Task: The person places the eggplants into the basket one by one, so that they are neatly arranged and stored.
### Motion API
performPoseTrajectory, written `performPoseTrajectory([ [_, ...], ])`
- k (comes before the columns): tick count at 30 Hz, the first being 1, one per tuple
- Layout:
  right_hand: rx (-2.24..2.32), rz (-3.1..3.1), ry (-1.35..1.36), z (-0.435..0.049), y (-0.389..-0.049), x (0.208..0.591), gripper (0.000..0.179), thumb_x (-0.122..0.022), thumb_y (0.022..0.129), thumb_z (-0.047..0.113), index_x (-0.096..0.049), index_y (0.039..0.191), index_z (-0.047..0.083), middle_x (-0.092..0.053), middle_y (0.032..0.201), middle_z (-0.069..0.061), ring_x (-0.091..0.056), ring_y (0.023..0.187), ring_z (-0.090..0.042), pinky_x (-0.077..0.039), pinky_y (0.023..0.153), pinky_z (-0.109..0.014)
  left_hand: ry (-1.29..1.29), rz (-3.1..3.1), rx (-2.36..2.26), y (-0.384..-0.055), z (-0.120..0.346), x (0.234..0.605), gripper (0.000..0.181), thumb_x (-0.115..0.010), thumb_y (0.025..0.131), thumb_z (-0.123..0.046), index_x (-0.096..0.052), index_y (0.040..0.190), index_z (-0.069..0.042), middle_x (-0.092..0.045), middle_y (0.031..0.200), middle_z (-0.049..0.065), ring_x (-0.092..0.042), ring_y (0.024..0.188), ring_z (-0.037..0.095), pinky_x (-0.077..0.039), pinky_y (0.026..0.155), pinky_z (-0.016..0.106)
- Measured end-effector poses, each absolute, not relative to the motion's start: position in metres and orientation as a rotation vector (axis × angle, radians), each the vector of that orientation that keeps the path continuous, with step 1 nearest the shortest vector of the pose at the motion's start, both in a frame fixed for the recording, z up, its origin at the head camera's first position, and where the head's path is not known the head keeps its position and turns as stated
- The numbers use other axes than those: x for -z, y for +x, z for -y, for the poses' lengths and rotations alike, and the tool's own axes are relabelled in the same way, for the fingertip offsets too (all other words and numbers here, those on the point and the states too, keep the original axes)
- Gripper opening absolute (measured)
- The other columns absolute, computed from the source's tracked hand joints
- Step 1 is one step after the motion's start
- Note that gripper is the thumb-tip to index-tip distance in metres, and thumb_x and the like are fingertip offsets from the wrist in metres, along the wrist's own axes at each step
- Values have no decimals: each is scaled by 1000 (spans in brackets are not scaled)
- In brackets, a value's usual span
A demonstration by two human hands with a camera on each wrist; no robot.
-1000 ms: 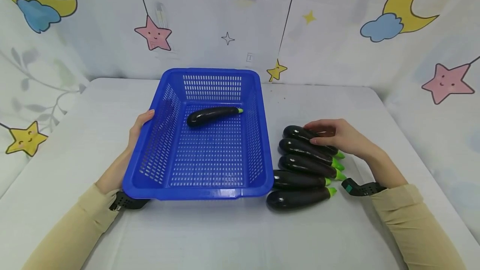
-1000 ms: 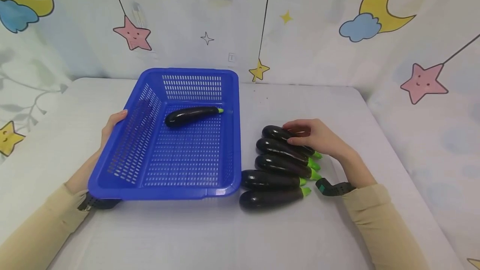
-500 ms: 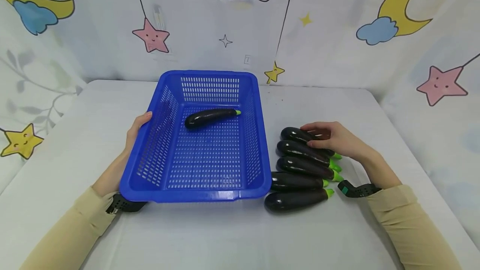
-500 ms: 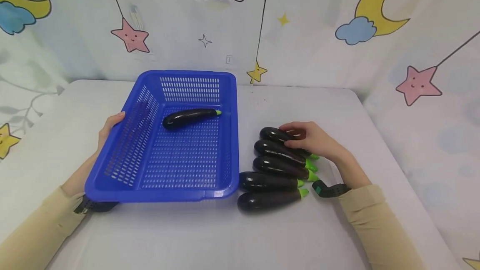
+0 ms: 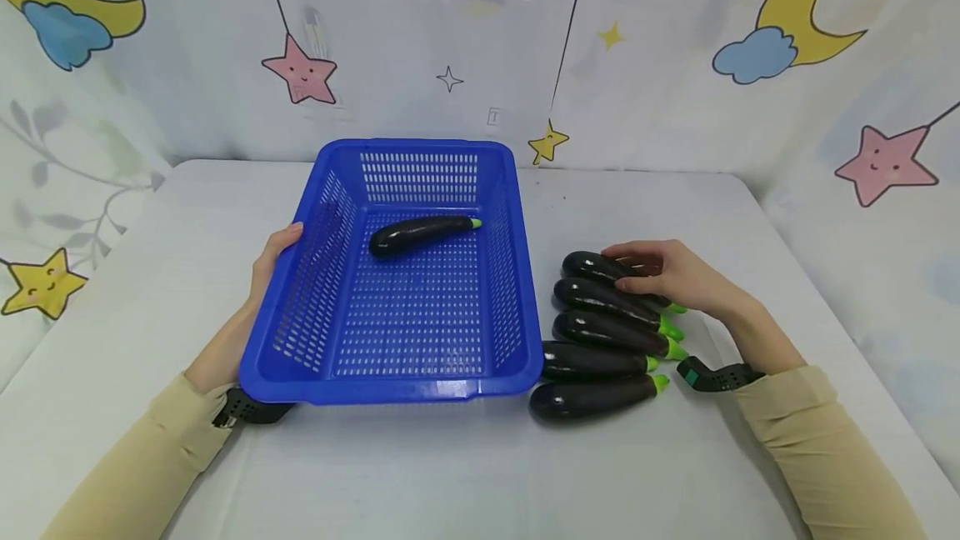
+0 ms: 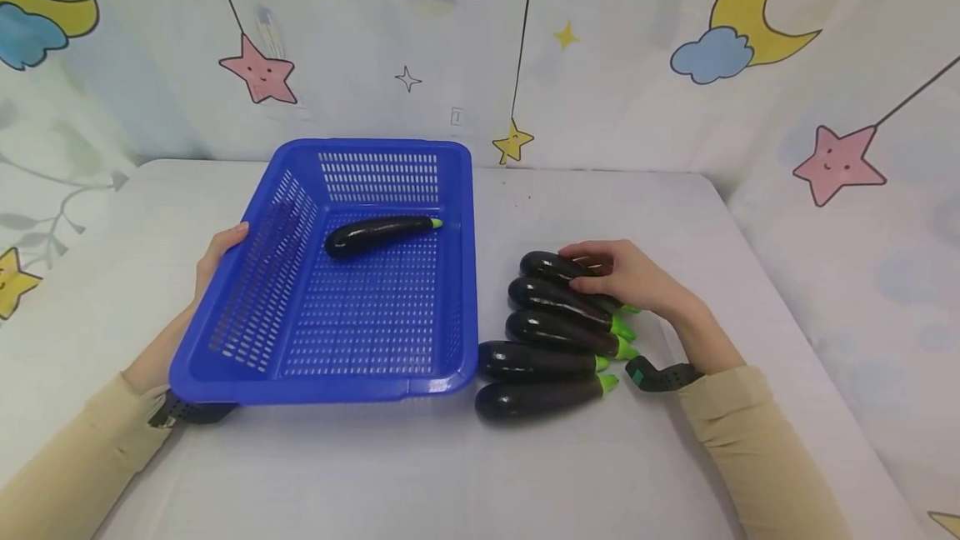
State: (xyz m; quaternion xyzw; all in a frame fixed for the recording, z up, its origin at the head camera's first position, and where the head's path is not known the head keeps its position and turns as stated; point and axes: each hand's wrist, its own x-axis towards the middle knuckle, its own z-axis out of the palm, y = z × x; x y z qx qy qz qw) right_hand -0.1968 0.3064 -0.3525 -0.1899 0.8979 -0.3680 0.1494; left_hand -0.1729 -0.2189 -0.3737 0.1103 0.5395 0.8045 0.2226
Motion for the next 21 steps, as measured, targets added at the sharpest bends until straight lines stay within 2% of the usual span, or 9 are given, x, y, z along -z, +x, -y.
performPoseTrajectory([
  [9,1057,-2599,-549,-310,-196,348,49,-73,92,21,-59,137,9,-62,135,-15,-63,118,-32,-47,87,-14,335,-1362,-2274,-173,219,373,59,-22,104,-45,-12,155,-20,-47,120,-1,-48,102,12,-44,87,29],
  [14,1057,-2603,-557,-311,-196,348,49,-73,92,21,-59,138,10,-62,134,-14,-63,118,-31,-47,87,-15,313,-1388,-2278,-173,218,373,60,-22,103,-45,-9,156,-19,-47,121,-2,-47,102,11,-43,87,27],
  [21,1070,-2618,-560,-310,-195,347,48,-72,93,21,-59,138,9,-62,134,-16,-65,114,-31,-49,86,-15,296,-1487,-2229,-173,218,372,66,-21,102,-49,-2,159,-20,-40,130,1,-43,110,13,-41,93,30],
])
